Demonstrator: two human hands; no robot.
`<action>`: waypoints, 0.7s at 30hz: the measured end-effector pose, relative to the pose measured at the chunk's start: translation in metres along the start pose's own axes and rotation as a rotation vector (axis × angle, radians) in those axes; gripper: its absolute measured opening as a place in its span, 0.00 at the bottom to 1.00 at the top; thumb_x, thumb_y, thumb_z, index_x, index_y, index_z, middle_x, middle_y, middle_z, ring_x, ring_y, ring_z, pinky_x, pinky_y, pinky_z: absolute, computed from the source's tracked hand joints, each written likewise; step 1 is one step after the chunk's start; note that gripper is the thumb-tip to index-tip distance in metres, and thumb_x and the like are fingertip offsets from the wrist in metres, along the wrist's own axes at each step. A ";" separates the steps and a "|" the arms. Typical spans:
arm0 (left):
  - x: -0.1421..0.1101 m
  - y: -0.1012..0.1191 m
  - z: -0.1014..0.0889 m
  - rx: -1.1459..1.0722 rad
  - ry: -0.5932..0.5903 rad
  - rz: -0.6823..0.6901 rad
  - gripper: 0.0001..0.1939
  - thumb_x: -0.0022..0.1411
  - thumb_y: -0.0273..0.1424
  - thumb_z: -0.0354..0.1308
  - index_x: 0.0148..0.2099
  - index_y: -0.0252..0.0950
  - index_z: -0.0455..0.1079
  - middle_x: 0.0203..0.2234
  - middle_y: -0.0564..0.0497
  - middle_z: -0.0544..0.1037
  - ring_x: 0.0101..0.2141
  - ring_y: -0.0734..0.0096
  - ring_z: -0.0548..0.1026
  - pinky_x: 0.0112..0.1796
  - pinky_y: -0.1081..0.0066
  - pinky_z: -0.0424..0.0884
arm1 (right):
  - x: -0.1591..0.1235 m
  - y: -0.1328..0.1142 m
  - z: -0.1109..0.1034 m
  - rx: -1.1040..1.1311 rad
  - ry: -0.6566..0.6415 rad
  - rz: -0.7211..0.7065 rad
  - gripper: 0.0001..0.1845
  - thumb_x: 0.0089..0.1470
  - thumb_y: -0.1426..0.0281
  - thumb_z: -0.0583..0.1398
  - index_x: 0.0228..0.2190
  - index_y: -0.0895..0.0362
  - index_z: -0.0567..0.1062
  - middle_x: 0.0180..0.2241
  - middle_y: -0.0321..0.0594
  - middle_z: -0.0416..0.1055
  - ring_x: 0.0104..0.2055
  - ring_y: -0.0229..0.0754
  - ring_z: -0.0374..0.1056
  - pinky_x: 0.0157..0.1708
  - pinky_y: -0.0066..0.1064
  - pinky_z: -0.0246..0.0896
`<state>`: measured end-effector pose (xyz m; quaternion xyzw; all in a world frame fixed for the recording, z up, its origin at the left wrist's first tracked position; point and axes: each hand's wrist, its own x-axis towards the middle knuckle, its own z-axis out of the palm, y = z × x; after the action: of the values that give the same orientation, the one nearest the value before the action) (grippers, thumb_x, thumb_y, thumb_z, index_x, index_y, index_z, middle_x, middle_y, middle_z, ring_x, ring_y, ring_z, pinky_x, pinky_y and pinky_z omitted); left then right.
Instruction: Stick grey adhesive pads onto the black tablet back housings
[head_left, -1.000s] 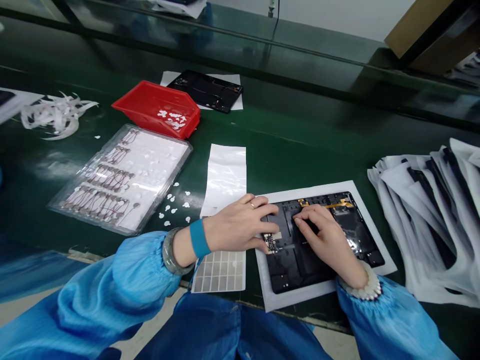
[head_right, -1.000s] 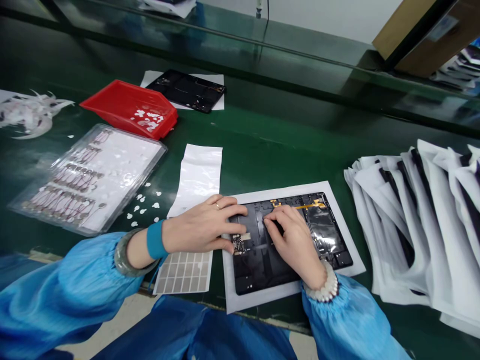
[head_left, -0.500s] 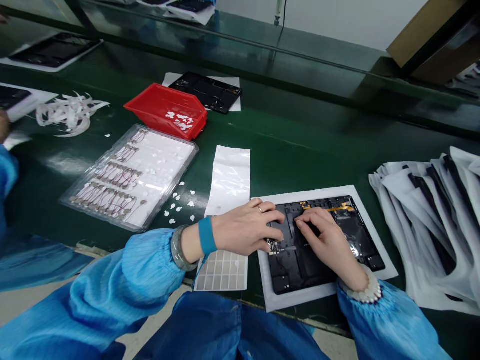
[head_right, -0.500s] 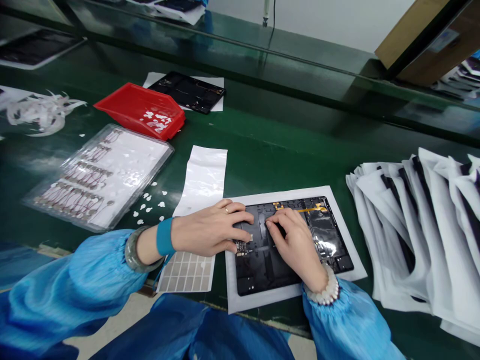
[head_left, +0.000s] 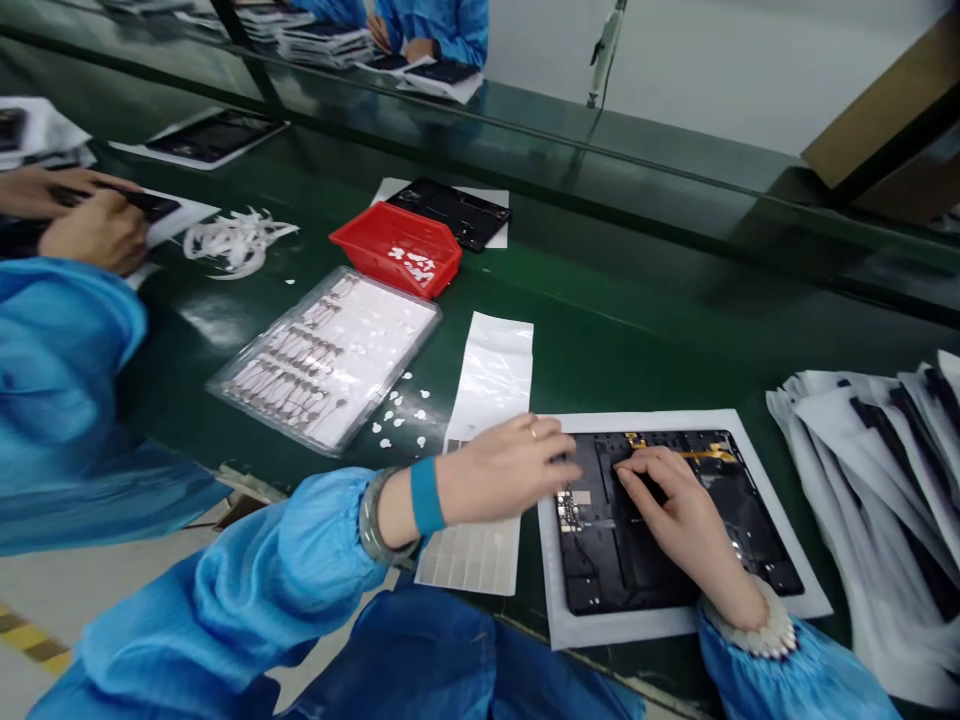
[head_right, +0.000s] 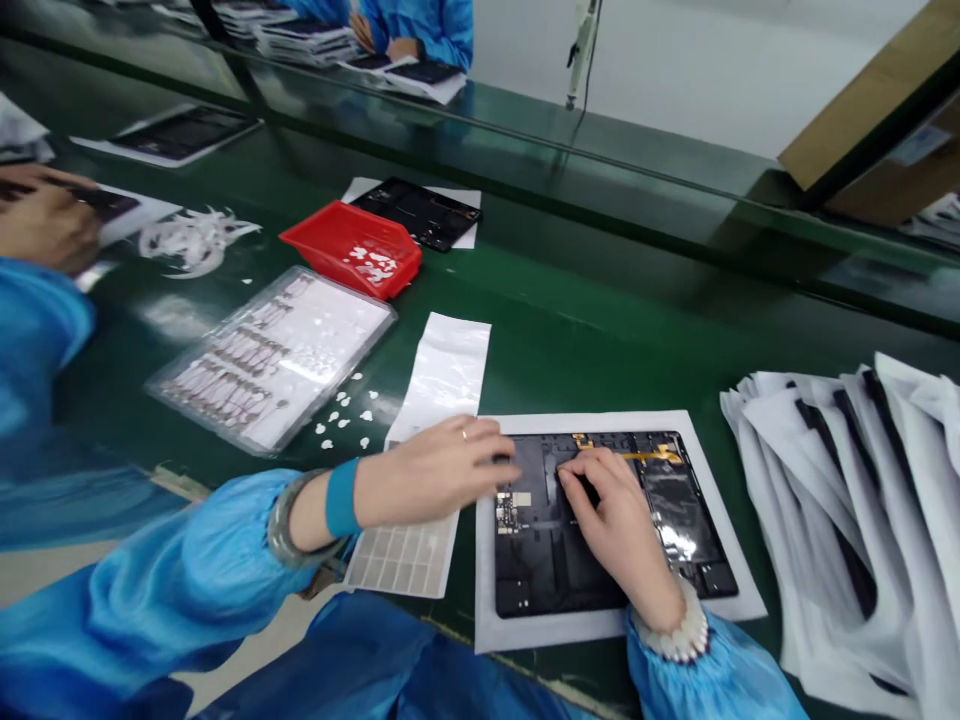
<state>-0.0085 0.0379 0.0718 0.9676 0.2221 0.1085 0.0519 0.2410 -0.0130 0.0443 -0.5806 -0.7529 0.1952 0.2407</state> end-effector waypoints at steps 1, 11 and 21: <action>-0.001 -0.008 -0.005 0.020 0.012 -0.095 0.11 0.67 0.28 0.48 0.47 0.37 0.70 0.42 0.48 0.73 0.43 0.62 0.68 0.42 0.66 0.61 | 0.000 0.001 0.000 0.002 0.007 -0.002 0.10 0.59 0.64 0.54 0.30 0.54 0.72 0.34 0.41 0.70 0.41 0.44 0.66 0.43 0.39 0.61; 0.007 -0.055 0.002 0.053 -0.069 -0.456 0.07 0.63 0.31 0.56 0.36 0.31 0.71 0.35 0.48 0.74 0.39 0.65 0.71 0.39 0.70 0.67 | -0.001 0.010 0.001 0.001 0.020 -0.030 0.13 0.58 0.60 0.55 0.30 0.53 0.73 0.34 0.42 0.71 0.41 0.45 0.67 0.43 0.40 0.63; 0.003 -0.043 0.016 0.189 0.114 -0.426 0.11 0.63 0.19 0.46 0.38 0.28 0.71 0.31 0.43 0.74 0.34 0.61 0.74 0.35 0.66 0.70 | -0.001 0.025 0.005 0.006 0.018 -0.041 0.17 0.55 0.54 0.55 0.29 0.53 0.75 0.34 0.42 0.73 0.40 0.46 0.69 0.44 0.40 0.64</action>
<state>-0.0195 0.0768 0.0506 0.8917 0.4330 0.1281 -0.0298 0.2576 -0.0074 0.0262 -0.5658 -0.7620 0.1874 0.2532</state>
